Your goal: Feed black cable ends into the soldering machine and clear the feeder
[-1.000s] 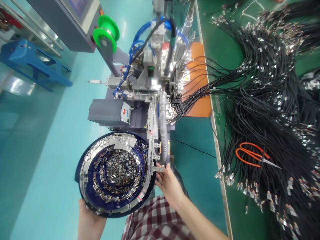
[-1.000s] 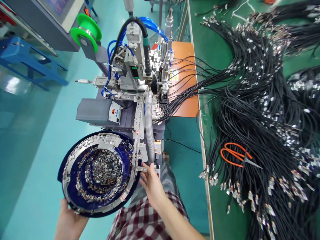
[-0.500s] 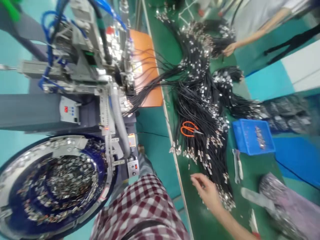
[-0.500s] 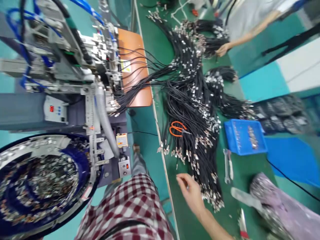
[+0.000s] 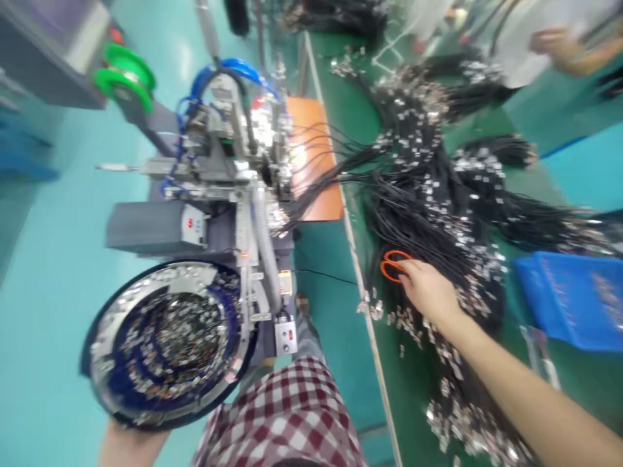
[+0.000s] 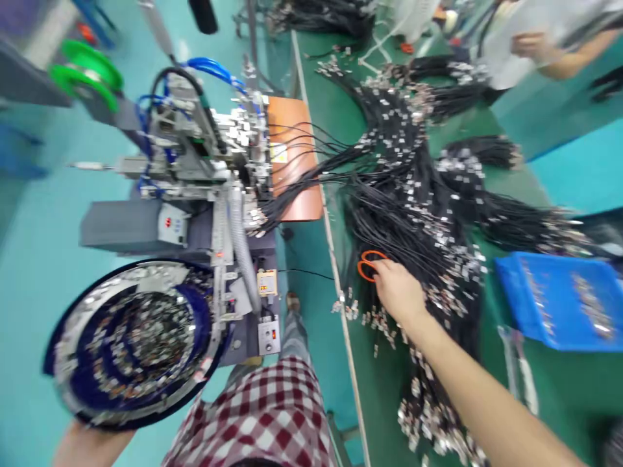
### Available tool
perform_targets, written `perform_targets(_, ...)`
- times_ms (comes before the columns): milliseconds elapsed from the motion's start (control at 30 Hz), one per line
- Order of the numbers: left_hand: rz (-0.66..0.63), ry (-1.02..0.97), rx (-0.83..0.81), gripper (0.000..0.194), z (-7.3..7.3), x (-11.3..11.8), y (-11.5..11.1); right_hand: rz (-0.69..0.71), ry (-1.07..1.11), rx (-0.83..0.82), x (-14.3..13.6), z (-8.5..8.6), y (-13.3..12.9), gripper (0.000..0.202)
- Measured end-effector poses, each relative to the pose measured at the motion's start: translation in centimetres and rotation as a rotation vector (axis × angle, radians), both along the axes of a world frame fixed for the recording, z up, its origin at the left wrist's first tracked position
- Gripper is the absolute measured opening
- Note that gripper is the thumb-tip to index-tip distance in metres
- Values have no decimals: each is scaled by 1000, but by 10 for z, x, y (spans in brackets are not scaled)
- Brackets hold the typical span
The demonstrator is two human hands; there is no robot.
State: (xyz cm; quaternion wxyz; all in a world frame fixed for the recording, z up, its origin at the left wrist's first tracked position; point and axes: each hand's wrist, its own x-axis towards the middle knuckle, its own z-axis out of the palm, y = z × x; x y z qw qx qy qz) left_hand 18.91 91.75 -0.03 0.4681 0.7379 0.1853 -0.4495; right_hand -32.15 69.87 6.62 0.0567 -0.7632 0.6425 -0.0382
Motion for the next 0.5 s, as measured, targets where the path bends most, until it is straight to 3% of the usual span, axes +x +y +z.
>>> perform_targets(100, 201, 31, 4, 39, 10, 0, 16, 80, 120, 50, 8, -7, -25, 22)
perform_targets(333, 297, 27, -18, 32, 3, -5, 21, 167, 311, 39, 3, -2, -25, 14)
perform_targets(400, 306, 10, 6, 38, 4, 2, 23, 203, 263, -67, 7, 9, -20, 16)
perform_targets(500, 266, -23, 13, 49, 8, 20, 23, 257, -21, -265, 28, 34, -11, 20)
